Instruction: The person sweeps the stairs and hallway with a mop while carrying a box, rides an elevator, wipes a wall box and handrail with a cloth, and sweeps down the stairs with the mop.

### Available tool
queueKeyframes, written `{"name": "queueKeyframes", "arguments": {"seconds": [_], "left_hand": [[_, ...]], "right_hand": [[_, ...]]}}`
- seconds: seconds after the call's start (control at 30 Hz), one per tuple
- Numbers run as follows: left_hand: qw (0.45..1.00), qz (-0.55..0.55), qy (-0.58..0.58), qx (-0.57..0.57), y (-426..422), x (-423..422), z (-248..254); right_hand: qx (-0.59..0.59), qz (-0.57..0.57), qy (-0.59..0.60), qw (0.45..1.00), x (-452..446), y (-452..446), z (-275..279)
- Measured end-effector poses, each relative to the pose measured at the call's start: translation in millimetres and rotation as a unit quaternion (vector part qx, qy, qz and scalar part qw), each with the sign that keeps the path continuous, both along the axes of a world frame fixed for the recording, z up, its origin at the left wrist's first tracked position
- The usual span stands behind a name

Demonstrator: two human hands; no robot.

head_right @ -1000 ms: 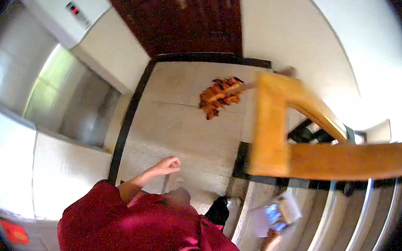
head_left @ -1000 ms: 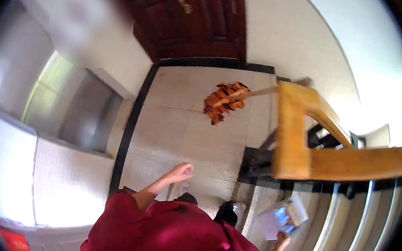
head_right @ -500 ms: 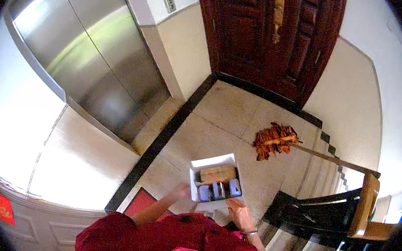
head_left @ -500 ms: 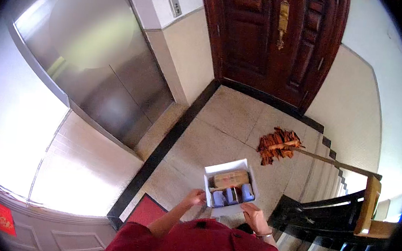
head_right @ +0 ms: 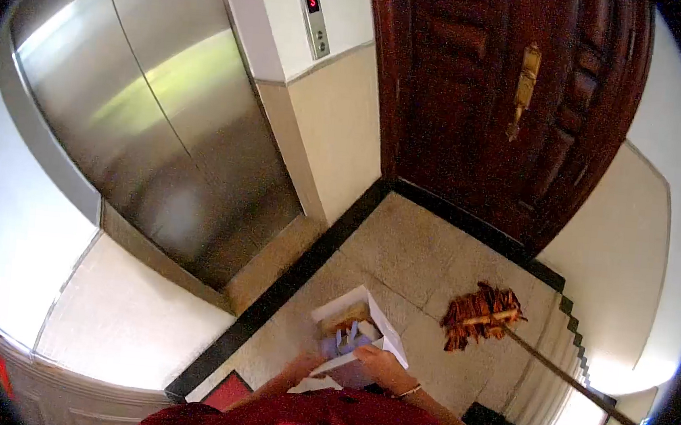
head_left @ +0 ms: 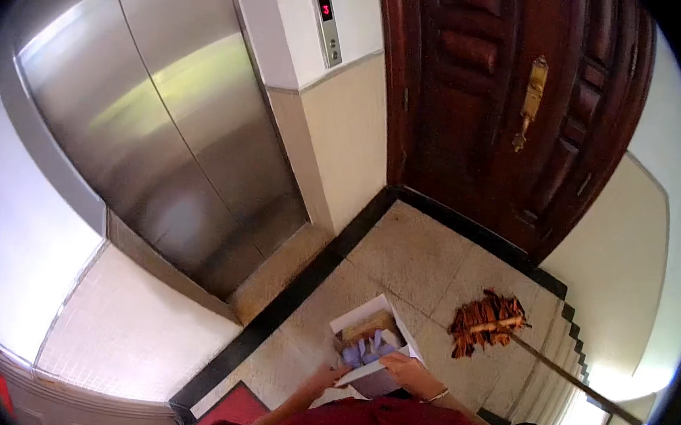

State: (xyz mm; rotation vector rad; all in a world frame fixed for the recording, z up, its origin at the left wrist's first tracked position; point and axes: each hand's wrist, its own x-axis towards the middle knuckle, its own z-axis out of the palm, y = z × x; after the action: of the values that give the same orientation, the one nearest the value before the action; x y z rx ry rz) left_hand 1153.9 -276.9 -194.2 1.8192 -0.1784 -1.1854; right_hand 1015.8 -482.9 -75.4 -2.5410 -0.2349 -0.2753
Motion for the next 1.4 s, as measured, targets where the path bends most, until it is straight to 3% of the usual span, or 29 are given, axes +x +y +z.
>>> {"name": "queueKeyframes", "arguments": {"seconds": [0.03,0.07,0.13,0.2,0.23,0.27,0.33,0.4,0.47,0.5,0.53,0.6,0.67,0.73,0.8,0.87,0.97,1.0,1.13,1.17,1.2,1.27,1.33,1.37,1.4], "left_hand": [[1.000,0.003,0.019,0.016,-10,7,19],[0.999,0.007,0.042,0.034,-17,14,30],[0.985,-0.095,-0.147,-0.008,-33,44,30],[0.927,-0.189,-0.318,-0.057,-47,67,15],[0.980,-0.080,-0.168,-0.071,-57,76,-10],[0.994,0.060,-0.031,-0.088,-73,85,-7],[0.948,-0.104,-0.295,0.051,-88,125,21],[0.944,-0.028,-0.323,0.056,-88,158,-25],[0.913,-0.009,-0.398,0.091,-86,198,5],[0.962,0.154,-0.218,0.056,-86,220,-5],[0.932,0.356,-0.063,0.013,-85,242,-15],[0.903,0.401,-0.112,-0.109,-59,294,-100],[0.898,0.422,-0.120,-0.027,-64,335,-49],[0.896,0.364,-0.243,0.074,-34,387,-119],[0.924,0.268,-0.267,0.045,-17,428,-94],[0.934,0.251,-0.251,0.046,-4,450,-85],[0.902,0.391,-0.181,-0.041,-4,466,-67],[0.870,0.462,-0.150,-0.085,-8,471,-61],[0.848,0.516,-0.035,-0.114,-11,462,-47],[0.809,0.565,-0.108,-0.120,-20,457,-53],[0.864,0.495,-0.039,-0.083,-5,460,-64],[0.904,0.380,-0.193,0.035,-9,455,-95],[0.827,0.562,-0.025,0.016,-38,467,-82],[0.902,0.399,-0.138,0.092,-21,462,-119],[0.879,0.463,-0.086,0.071,-23,448,-104]], "right_hand": [[-0.010,0.011,0.050,0.999,20,-14,10],[-0.004,0.031,0.020,0.999,39,-26,10],[0.006,0.068,-0.037,0.997,77,-54,10],[-0.018,0.095,0.018,0.995,121,-74,35],[-0.032,0.108,0.044,0.993,143,-83,48],[-0.029,0.135,0.055,0.989,164,-90,52],[-0.027,0.187,0.071,0.979,213,-105,58],[-0.010,0.209,0.060,0.976,256,-124,69],[-0.012,0.210,-0.028,0.977,309,-138,80],[-0.081,0.194,-0.049,0.976,338,-149,97],[-0.148,0.176,-0.068,0.971,373,-160,125],[-0.053,0.054,-0.076,0.994,446,-202,132],[0.023,0.071,-0.183,0.980,523,-246,165],[0.069,0.020,-0.184,0.980,593,-281,198],[0.000,-0.001,-0.220,0.975,664,-314,218],[0.039,-0.063,-0.224,0.972,723,-337,229],[0.059,-0.083,-0.199,0.975,791,-361,245],[0.053,-0.091,-0.211,0.972,801,-359,244],[0.125,-0.051,-0.173,0.976,811,-374,246],[0.169,-0.027,-0.140,0.975,804,-382,247],[0.244,-0.022,-0.150,0.958,792,-381,252],[0.280,-0.020,-0.154,0.947,776,-388,236],[0.274,-0.054,-0.095,0.955,754,-387,195],[0.246,-0.074,-0.007,0.966,743,-388,159],[0.209,-0.093,0.074,0.971,726,-390,119]]}}
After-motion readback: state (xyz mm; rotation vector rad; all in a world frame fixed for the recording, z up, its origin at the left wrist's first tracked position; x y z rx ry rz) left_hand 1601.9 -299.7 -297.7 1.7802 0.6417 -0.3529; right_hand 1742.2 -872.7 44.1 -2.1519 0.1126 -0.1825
